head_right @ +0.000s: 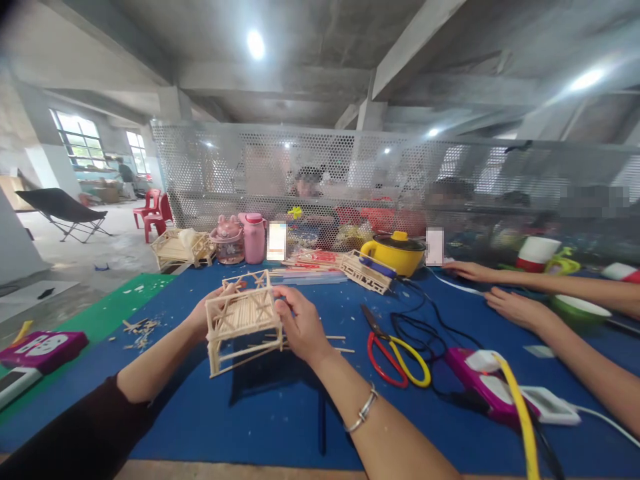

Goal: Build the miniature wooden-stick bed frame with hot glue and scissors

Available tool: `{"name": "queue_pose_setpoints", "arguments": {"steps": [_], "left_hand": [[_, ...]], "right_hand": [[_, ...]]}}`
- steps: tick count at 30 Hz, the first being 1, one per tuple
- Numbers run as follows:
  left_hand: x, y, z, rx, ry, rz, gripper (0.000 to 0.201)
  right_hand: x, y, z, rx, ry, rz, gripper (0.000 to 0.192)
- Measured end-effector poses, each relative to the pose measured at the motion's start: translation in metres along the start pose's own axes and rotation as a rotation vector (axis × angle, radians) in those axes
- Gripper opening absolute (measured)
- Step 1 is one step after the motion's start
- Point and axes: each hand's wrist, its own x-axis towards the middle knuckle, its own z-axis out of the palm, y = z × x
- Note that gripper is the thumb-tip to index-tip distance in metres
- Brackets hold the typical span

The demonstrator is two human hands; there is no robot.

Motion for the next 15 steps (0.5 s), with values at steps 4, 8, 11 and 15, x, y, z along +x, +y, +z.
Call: {"name": "queue_pose_setpoints", "arguments": {"steps": [4,8,11,15], "left_hand": [[0.003,-0.002,-0.003,0.054,0.023,0.028,0.020],[0.013,-0.005,-0.012,0.096,0.082,0.123,0.027],[0.022,-0.008,-0.020,0.139,0.160,0.237,0.032],[0.030,-0.017,-0.025,0.241,0.218,0.350,0.047]], "right_hand": [[0.001,-0.005,0.002,0.021,0.029,0.062,0.042],[0.001,0.001,-0.002,0.042,0.070,0.167,0.049],[0.001,0.011,0.000,0.028,0.086,0.242,0.046],[0.002,0.025,0.005,0.009,0.086,0.338,0.052]]}}
